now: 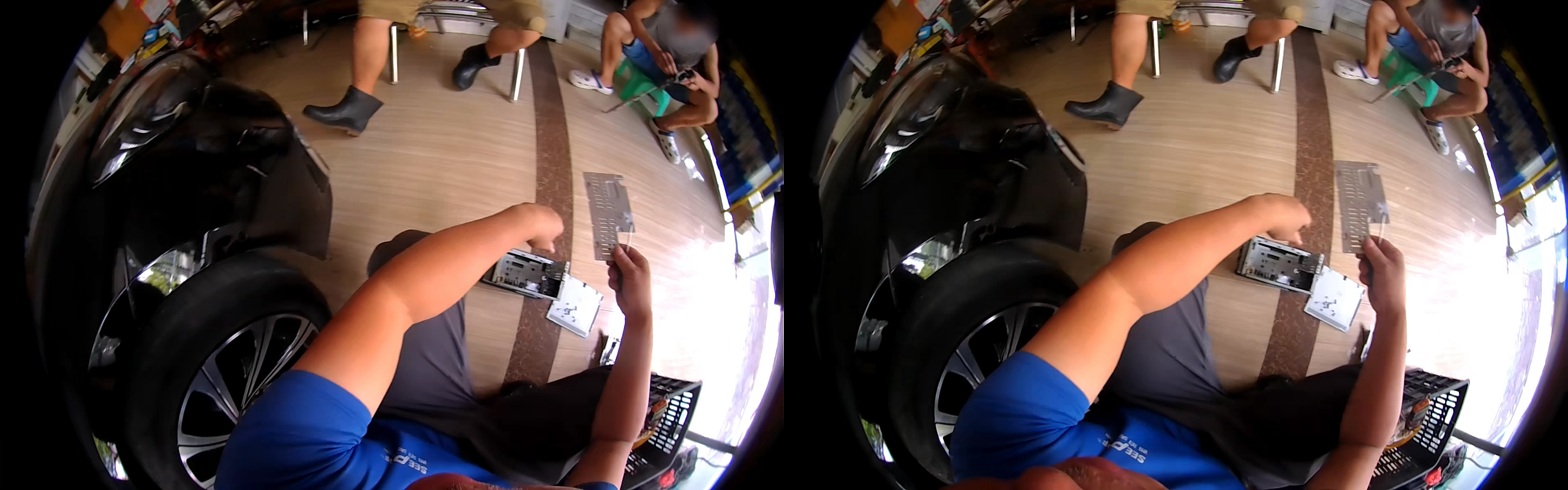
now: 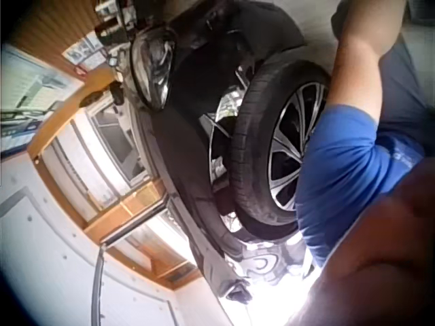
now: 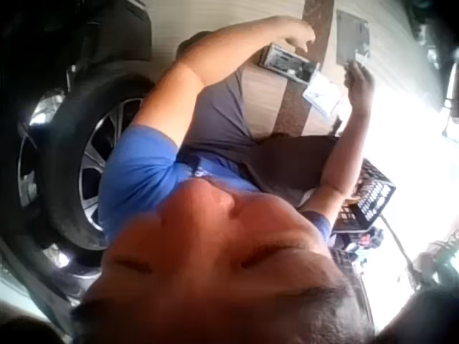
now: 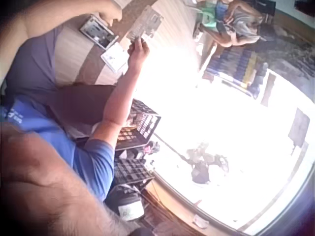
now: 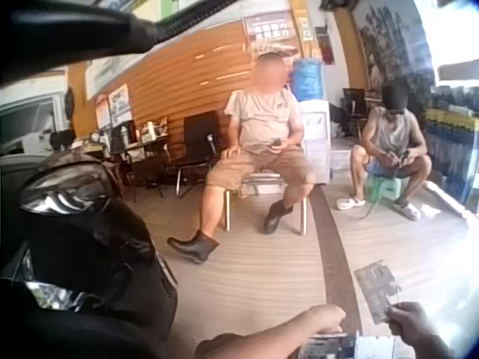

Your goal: The person removes a metal panel from a car stereo unit by hand and then re-attaches it to the housing using a small tool.

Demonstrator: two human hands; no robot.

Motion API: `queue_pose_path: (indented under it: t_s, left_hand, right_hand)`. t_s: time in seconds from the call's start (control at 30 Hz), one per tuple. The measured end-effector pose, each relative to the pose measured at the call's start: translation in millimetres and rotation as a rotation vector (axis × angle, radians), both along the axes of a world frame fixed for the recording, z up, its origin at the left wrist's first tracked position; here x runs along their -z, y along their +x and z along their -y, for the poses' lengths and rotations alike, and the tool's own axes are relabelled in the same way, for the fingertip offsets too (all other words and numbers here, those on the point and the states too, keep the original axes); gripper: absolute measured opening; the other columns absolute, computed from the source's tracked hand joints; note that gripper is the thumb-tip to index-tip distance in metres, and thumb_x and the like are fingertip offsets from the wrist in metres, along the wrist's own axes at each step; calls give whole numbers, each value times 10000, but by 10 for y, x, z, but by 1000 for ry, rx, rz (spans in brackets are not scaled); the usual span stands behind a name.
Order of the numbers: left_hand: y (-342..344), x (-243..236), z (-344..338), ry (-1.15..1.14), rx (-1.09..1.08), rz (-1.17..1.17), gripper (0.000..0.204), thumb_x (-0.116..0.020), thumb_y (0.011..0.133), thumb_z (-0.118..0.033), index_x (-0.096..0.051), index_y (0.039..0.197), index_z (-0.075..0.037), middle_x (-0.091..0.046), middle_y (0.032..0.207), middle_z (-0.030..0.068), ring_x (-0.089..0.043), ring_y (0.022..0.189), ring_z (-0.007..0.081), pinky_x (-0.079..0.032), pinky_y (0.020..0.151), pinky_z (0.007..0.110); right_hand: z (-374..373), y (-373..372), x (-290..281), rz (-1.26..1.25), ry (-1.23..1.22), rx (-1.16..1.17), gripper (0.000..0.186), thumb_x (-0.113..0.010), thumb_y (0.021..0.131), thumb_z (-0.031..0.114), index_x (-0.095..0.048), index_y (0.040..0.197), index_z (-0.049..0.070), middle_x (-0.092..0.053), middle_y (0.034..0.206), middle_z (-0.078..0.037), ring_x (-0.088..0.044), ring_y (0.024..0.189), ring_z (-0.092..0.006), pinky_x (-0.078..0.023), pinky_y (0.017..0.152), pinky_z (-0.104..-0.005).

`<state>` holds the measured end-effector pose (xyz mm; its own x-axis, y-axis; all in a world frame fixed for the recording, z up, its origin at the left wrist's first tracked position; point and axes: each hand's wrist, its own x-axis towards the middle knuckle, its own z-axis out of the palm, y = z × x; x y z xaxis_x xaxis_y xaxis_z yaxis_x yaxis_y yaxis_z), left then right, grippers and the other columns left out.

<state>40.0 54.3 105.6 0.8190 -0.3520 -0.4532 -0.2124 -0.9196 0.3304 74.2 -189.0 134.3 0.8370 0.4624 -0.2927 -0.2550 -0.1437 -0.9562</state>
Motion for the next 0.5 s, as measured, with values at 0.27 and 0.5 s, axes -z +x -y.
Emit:
queue_pose_path:
  t_s: [0.27, 0.5]
  left_hand:
    - [-115, -27, -17, -99, -125, 81, 470, -651, 882, -342, -581, 1265, -79, -641, 1179, 165, -595, 1112, 330, -486, 916, 436]
    - [112, 116, 15, -152, -72, 58, 526, -677, 858, -352, -572, 1277, -52, -614, 1219, 205, -575, 1140, 366, -466, 956, 434]
  right_hand:
    - [92, -20, 102, -34, 27, -21, 181, -571, 964, 206, -599, 930, 30, -552, 745, 3, -459, 548, -55, -348, 451, -194]
    - [205, 100, 110, 141, -103, 3, 250, -577, 940, 228, -599, 792, 27, -500, 612, 10, -458, 529, -77, -351, 477, -228]
